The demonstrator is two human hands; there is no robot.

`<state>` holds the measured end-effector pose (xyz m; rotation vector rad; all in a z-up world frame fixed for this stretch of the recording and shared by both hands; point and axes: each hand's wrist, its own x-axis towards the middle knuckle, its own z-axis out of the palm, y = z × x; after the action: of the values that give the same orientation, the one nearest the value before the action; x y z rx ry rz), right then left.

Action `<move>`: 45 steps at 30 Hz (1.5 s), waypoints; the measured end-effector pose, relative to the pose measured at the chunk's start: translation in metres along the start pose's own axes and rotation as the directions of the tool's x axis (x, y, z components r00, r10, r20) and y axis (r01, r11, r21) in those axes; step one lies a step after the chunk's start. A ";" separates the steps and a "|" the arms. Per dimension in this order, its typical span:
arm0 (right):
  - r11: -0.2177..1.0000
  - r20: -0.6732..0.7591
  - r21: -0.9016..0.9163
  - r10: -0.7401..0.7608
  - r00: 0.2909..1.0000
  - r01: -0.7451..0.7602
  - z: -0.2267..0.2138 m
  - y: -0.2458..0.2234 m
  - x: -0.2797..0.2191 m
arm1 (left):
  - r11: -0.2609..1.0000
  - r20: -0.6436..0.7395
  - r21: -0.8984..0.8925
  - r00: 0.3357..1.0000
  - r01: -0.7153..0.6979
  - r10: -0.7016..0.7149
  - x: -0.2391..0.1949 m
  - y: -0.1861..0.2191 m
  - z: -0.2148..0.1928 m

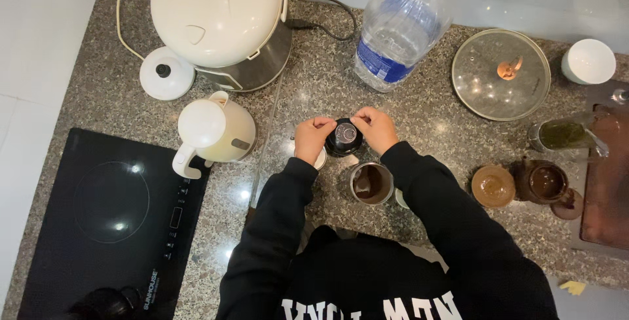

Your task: The person pours hot water from a kettle into a cup, then adds milk from a carton. They retrieve a container from the refrigerator and return to the counter to scoop a dark powder into the cup using a spoon, stirring the mixture.

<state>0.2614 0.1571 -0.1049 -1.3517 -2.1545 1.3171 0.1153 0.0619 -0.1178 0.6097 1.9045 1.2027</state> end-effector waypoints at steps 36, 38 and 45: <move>0.993 0.081 0.089 0.074 0.994 -0.081 -0.012 0.015 -0.008 | 0.966 0.102 0.212 0.986 -0.148 0.129 -0.002 -0.009 -0.020; 0.996 0.064 0.057 0.066 0.996 -0.069 -0.020 0.018 -0.007 | 0.943 0.082 0.246 0.974 -0.224 0.210 -0.002 -0.007 -0.031; 0.966 0.184 0.125 -0.247 0.951 0.227 -0.054 -0.048 -0.035 | 0.827 0.151 -0.296 0.832 -0.478 0.534 -0.047 0.061 -0.042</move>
<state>0.2868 0.1506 -0.0290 -0.9216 -2.2560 1.4939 0.1069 0.0323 -0.0357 1.1165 1.4020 1.5970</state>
